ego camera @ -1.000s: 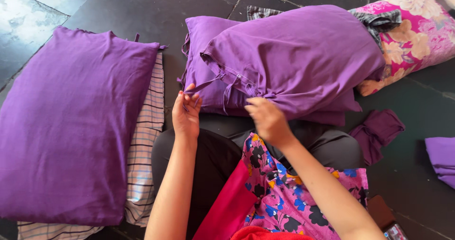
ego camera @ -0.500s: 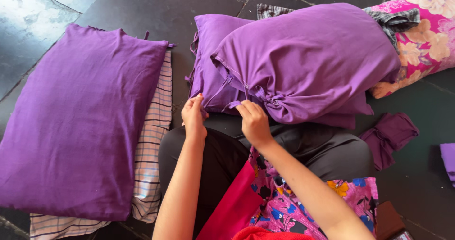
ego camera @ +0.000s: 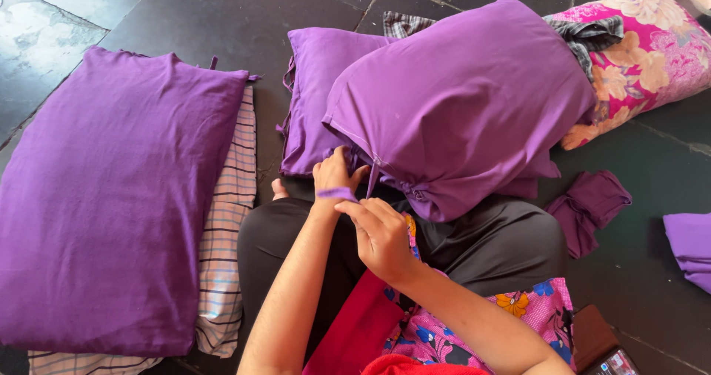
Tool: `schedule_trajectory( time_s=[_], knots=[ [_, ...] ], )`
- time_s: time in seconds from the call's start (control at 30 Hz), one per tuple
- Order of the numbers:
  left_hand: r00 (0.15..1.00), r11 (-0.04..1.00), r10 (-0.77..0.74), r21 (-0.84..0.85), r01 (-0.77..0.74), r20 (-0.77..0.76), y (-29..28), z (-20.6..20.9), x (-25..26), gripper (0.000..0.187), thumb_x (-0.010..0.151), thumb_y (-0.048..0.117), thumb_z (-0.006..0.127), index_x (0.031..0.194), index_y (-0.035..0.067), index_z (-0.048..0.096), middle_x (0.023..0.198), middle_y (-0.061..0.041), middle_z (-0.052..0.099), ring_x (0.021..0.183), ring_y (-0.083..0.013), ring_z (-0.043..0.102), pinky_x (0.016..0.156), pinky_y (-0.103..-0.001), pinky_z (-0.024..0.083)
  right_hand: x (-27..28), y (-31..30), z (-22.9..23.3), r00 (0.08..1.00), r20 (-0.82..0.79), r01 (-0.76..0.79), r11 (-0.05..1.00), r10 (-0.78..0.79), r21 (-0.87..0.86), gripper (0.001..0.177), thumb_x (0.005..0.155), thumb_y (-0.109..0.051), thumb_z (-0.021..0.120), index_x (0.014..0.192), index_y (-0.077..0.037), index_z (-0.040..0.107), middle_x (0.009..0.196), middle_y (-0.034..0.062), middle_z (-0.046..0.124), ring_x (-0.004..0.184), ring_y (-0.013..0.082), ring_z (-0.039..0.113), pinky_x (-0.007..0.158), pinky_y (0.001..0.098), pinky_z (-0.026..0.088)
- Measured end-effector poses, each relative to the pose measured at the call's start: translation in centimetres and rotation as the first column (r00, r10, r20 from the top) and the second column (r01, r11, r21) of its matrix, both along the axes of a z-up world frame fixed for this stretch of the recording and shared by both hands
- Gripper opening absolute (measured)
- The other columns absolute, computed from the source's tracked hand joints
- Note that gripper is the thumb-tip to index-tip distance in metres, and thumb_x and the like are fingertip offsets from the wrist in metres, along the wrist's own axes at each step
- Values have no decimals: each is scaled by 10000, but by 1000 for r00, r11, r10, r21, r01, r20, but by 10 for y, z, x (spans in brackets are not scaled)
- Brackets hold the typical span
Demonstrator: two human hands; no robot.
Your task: The person ties the fabric strings of purple pillowcases by hand and smooths the fabric.
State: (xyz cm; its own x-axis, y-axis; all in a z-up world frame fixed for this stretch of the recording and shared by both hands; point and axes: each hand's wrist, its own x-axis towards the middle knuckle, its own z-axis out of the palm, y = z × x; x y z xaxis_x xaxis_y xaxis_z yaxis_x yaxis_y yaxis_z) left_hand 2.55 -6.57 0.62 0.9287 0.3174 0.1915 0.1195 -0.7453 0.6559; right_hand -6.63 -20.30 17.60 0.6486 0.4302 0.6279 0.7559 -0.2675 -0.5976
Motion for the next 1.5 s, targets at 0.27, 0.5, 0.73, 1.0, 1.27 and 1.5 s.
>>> schedule_trajectory(
  time_s=[0.27,0.5,0.73,1.0,1.27,1.5],
  knots=[
    [999,987,2,-161,-10,-49,15,15,-4,267,867,316,784,997,86,741,912,-95,745,882,-275,716,809,-446,510,1,-11,4,999,-1,-33,999,33,-3,216,901,71,631,1079,-34,692,800,120,625,719,287,628,639,374,482],
    [756,746,-102,-454,488,646,26,65,-23,298,963,122,576,703,-11,635,1348,-280,545,1310,-389,476,1092,-412,332,24,-31,3,976,-216,43,973,7,228,126,1025,3,554,1051,-29,674,809,54,596,706,138,575,667,268,477],
    [828,71,90,-833,549,554,39,35,-14,287,1074,198,552,862,14,606,867,-92,588,1031,-324,652,1151,-464,419,82,-72,-1,940,-339,137,865,41,483,185,1116,-95,496,1227,11,601,1055,47,646,982,126,592,947,283,478],
    [860,-53,94,-860,508,502,41,47,-17,513,852,91,469,1294,-97,650,1021,-81,586,867,-156,532,974,-347,478,146,-111,-71,903,-388,232,970,-185,77,676,921,21,603,1572,-121,489,1767,148,84,1551,288,352,1256,433,323],
    [905,144,22,-897,417,424,37,52,-15,679,724,-49,403,1374,-81,596,1177,-113,646,831,-117,515,806,-243,411,159,-154,-98,822,-484,403,907,-299,124,579,904,24,610,1465,-60,496,1625,149,234,1386,236,500,1117,377,458],
    [920,322,-13,-869,376,392,34,55,-15,418,967,14,538,1379,-30,598,1306,-181,670,884,-127,615,881,-258,490,107,-357,-126,619,-639,643,762,-458,76,285,961,8,594,1227,-20,692,1261,78,714,1200,152,650,1068,278,471]
  ],
)
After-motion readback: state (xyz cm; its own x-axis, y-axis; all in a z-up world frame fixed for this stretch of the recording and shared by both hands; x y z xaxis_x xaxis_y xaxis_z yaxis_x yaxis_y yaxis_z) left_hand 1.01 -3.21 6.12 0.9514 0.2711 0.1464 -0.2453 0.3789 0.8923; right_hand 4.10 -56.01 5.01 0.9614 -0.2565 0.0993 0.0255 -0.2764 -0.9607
